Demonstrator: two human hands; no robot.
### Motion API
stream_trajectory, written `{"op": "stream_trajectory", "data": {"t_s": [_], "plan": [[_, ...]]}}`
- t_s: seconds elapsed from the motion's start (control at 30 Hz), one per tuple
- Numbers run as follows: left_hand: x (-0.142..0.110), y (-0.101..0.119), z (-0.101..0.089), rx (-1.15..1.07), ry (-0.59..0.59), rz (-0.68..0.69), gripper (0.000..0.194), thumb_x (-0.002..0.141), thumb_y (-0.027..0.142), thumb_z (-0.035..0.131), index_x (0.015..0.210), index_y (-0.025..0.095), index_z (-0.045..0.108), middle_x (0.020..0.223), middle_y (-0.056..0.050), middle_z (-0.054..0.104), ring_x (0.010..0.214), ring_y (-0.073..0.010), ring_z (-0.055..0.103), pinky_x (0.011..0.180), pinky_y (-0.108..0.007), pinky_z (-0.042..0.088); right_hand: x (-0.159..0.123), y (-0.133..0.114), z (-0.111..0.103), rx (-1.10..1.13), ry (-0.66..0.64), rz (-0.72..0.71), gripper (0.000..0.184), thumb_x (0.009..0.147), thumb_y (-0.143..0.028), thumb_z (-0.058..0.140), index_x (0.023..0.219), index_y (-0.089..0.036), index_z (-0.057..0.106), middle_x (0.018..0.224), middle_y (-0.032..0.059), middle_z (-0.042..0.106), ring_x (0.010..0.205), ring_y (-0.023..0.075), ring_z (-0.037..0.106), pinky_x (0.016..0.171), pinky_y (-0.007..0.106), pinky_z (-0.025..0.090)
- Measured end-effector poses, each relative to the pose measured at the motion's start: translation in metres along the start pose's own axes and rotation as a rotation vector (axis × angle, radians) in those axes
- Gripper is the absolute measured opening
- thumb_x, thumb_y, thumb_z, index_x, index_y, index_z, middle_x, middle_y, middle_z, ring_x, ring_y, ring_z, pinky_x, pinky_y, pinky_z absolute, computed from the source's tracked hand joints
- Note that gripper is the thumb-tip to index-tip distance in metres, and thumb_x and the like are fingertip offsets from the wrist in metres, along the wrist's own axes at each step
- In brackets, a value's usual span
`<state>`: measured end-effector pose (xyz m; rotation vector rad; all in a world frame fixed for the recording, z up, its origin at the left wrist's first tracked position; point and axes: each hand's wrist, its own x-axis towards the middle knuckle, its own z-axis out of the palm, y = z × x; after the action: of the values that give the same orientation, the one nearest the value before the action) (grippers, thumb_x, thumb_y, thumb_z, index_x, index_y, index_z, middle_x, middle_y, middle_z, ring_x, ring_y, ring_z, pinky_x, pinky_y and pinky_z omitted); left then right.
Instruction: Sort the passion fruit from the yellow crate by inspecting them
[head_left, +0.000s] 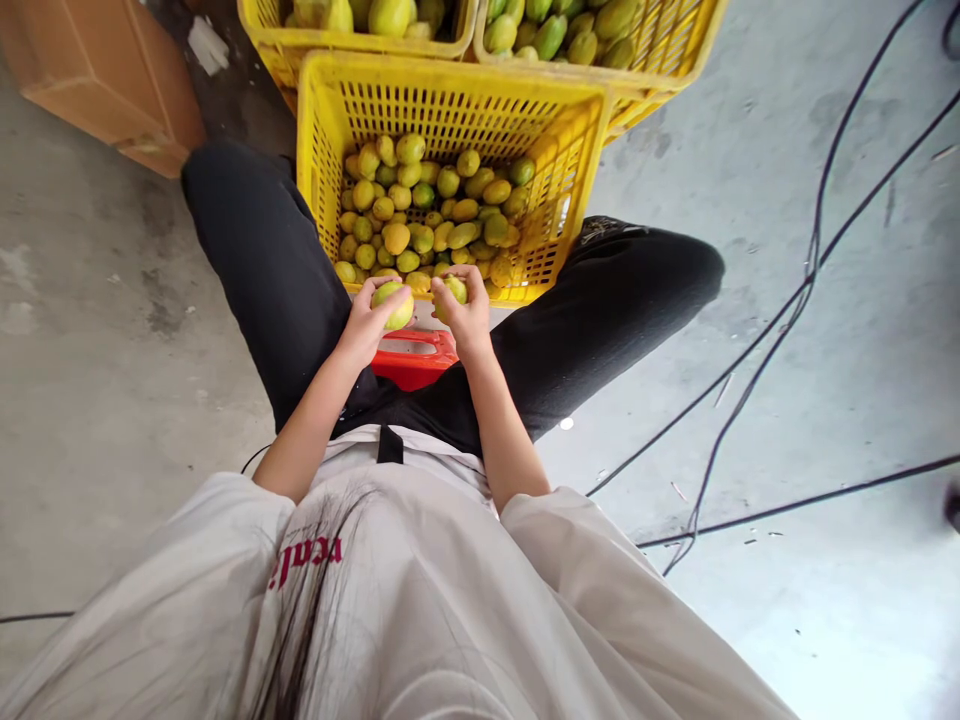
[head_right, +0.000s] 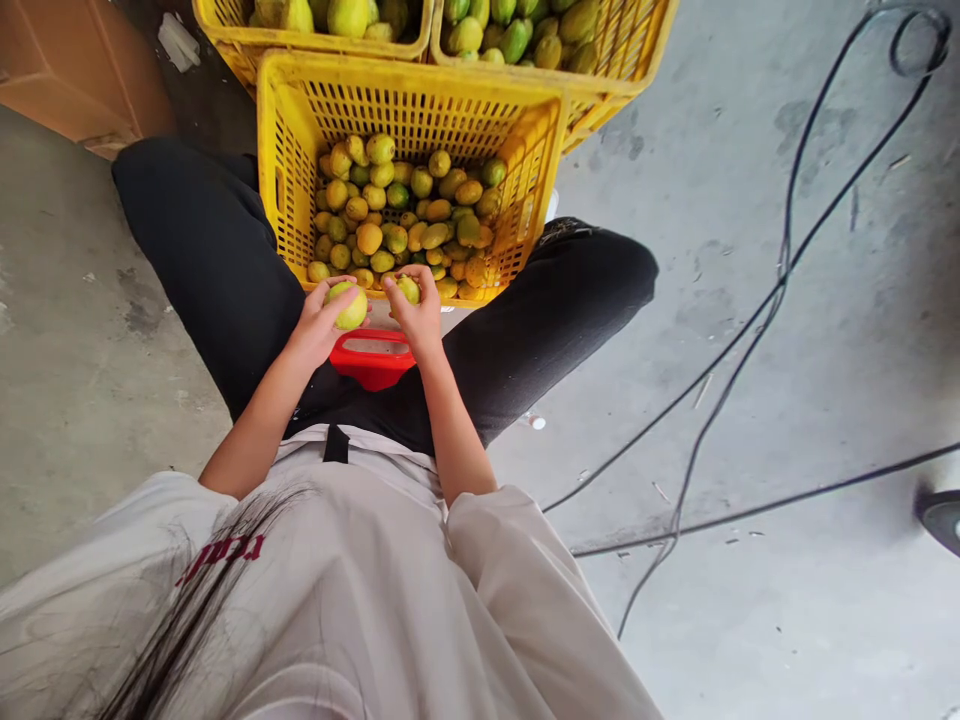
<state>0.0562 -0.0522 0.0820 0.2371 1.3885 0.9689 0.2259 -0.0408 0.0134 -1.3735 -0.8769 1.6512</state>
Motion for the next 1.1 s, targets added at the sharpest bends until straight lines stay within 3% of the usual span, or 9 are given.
{"op": "stream_trajectory", "data": {"t_s": [0.07, 0.13, 0.3, 0.43, 0.6, 0.77, 0.87, 1.1], "plan": [[0.000, 0.003, 0.002, -0.069, 0.006, -0.028, 0.011, 0.094, 0.028, 0.075, 0.101, 0.023, 0.069, 0.103, -0.002, 0.075, 0.089, -0.0167, 0.075, 0.076, -0.029, 0.066, -0.001, -0.007, 0.003, 0.078, 0.030, 0.053, 0.056, 0.090, -0.080, 0.078, 0.112, -0.030, 0.069, 0.110, 0.0027, 0.068, 0.101, 0.0224, 0.071, 0.074, 0.032, 0.066], [0.000, 0.006, 0.003, -0.123, -0.002, -0.064, 0.006, 0.100, 0.029, 0.067, 0.101, 0.023, 0.070, 0.104, -0.003, 0.075, 0.093, -0.0185, 0.075, 0.078, -0.030, 0.066, -0.003, -0.015, 0.006, 0.164, 0.003, 0.082, 0.057, 0.089, -0.081, 0.076, 0.111, -0.030, 0.069, 0.113, 0.0028, 0.071, 0.103, 0.0230, 0.073, 0.078, 0.033, 0.067], [-0.006, 0.010, 0.006, -0.092, -0.051, -0.026, 0.014, 0.095, 0.032, 0.081, 0.100, 0.022, 0.072, 0.100, -0.002, 0.076, 0.094, -0.0170, 0.076, 0.083, -0.027, 0.060, -0.010, -0.029, 0.012, 0.265, -0.062, 0.067, 0.061, 0.078, -0.072, 0.094, 0.112, -0.034, 0.062, 0.105, 0.0002, 0.073, 0.104, 0.0236, 0.074, 0.087, 0.035, 0.067], [-0.007, 0.009, 0.004, -0.068, -0.060, 0.021, 0.016, 0.085, 0.021, 0.086, 0.092, 0.021, 0.072, 0.087, 0.001, 0.070, 0.076, -0.0117, 0.069, 0.074, -0.024, 0.057, -0.014, -0.031, 0.012, 0.263, -0.078, 0.066, 0.062, 0.078, -0.072, 0.096, 0.109, -0.034, 0.059, 0.100, -0.0022, 0.068, 0.090, 0.0189, 0.073, 0.077, 0.031, 0.068], [-0.001, 0.003, 0.000, -0.061, -0.079, -0.017, 0.039, 0.071, 0.024, 0.094, 0.098, 0.027, 0.066, 0.089, 0.003, 0.077, 0.083, -0.0175, 0.079, 0.074, -0.028, 0.064, -0.013, -0.028, 0.011, 0.202, -0.084, 0.046, 0.066, 0.077, -0.076, 0.095, 0.111, -0.033, 0.058, 0.105, -0.0022, 0.063, 0.084, 0.0166, 0.072, 0.067, 0.029, 0.066], [0.005, -0.003, -0.004, -0.026, -0.032, 0.009, 0.041, 0.073, 0.024, 0.095, 0.100, 0.027, 0.064, 0.092, 0.002, 0.079, 0.080, -0.0163, 0.080, 0.072, -0.028, 0.065, -0.009, -0.024, 0.014, 0.199, -0.080, 0.064, 0.066, 0.083, -0.088, 0.081, 0.114, -0.033, 0.060, 0.109, 0.0012, 0.067, 0.097, 0.0214, 0.075, 0.077, 0.034, 0.068], [0.007, -0.005, -0.005, -0.019, -0.008, -0.001, 0.039, 0.075, 0.021, 0.094, 0.100, 0.027, 0.065, 0.090, 0.003, 0.079, 0.081, -0.0159, 0.080, 0.072, -0.027, 0.064, -0.008, -0.022, 0.015, 0.222, -0.113, 0.058, 0.067, 0.081, -0.082, 0.087, 0.118, -0.034, 0.060, 0.107, 0.0014, 0.072, 0.101, 0.0240, 0.077, 0.082, 0.038, 0.069], [0.005, -0.006, -0.006, 0.025, -0.031, -0.020, 0.041, 0.075, 0.023, 0.095, 0.102, 0.026, 0.064, 0.080, 0.006, 0.075, 0.072, -0.0143, 0.077, 0.070, -0.028, 0.064, -0.012, -0.023, 0.010, 0.181, -0.041, 0.069, 0.059, 0.079, -0.064, 0.095, 0.115, -0.034, 0.059, 0.100, -0.0041, 0.069, 0.082, 0.0156, 0.072, 0.057, 0.022, 0.056]]}}
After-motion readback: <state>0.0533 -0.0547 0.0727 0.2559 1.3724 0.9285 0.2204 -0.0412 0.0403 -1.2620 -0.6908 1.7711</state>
